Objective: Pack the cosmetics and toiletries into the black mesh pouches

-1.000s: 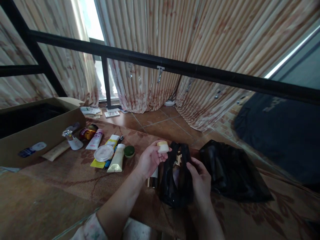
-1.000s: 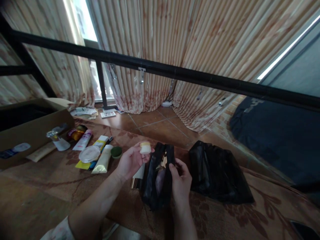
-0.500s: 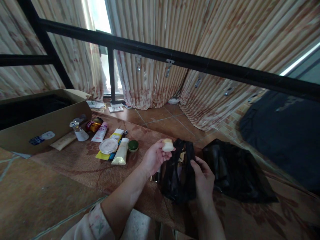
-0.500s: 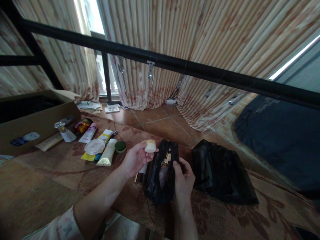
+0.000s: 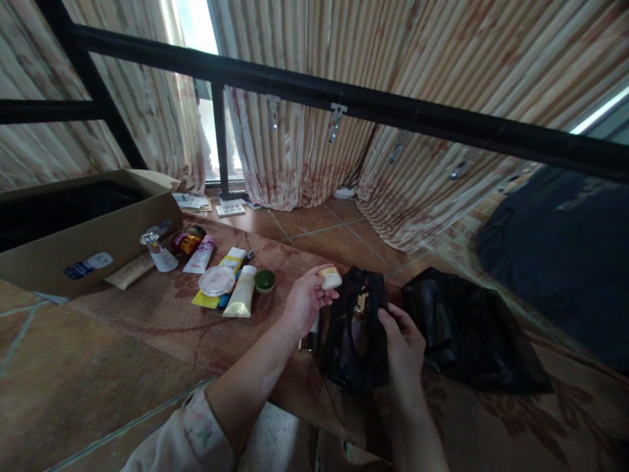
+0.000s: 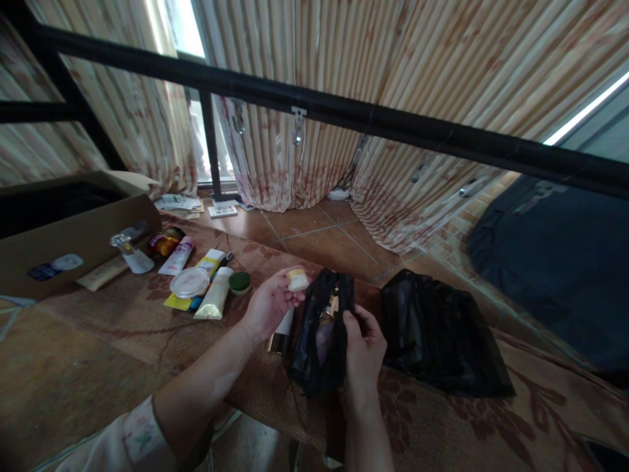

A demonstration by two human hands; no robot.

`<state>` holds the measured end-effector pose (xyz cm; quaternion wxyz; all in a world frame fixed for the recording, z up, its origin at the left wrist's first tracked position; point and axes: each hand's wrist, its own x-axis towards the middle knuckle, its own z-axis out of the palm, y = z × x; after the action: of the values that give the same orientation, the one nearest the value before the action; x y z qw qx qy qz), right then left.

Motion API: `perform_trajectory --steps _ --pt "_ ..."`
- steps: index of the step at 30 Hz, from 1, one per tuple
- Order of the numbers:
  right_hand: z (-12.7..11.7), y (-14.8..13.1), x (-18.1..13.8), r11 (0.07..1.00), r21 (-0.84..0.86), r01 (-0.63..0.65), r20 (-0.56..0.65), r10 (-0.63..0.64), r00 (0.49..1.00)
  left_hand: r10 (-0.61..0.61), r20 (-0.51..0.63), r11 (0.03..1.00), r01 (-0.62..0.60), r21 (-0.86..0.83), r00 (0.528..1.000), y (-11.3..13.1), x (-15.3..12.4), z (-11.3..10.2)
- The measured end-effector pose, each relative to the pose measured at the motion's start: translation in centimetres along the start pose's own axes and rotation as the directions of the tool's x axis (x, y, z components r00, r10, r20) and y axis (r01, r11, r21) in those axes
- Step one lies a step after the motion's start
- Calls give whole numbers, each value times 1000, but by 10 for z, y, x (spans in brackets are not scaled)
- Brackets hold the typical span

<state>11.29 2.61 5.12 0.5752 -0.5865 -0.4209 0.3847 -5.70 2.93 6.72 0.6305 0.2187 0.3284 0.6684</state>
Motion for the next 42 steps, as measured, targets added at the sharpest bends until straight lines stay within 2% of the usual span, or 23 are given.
perform_trajectory --steps 8,15,23,42 --pt "-1 12 5 1000 31 -4 13 4 1000 14 -9 999 -14 34 1000 0 0 0" --pt "-2 11 4 1000 24 1 34 -2 999 39 -50 994 -34 107 998 -2 0 0" --pt "-1 9 2 1000 27 -14 44 13 999 65 -15 989 -63 135 998 -4 0 -1" --pt "1 4 0 999 43 -33 45 31 998 54 -6 993 -53 104 999 -6 0 -1"
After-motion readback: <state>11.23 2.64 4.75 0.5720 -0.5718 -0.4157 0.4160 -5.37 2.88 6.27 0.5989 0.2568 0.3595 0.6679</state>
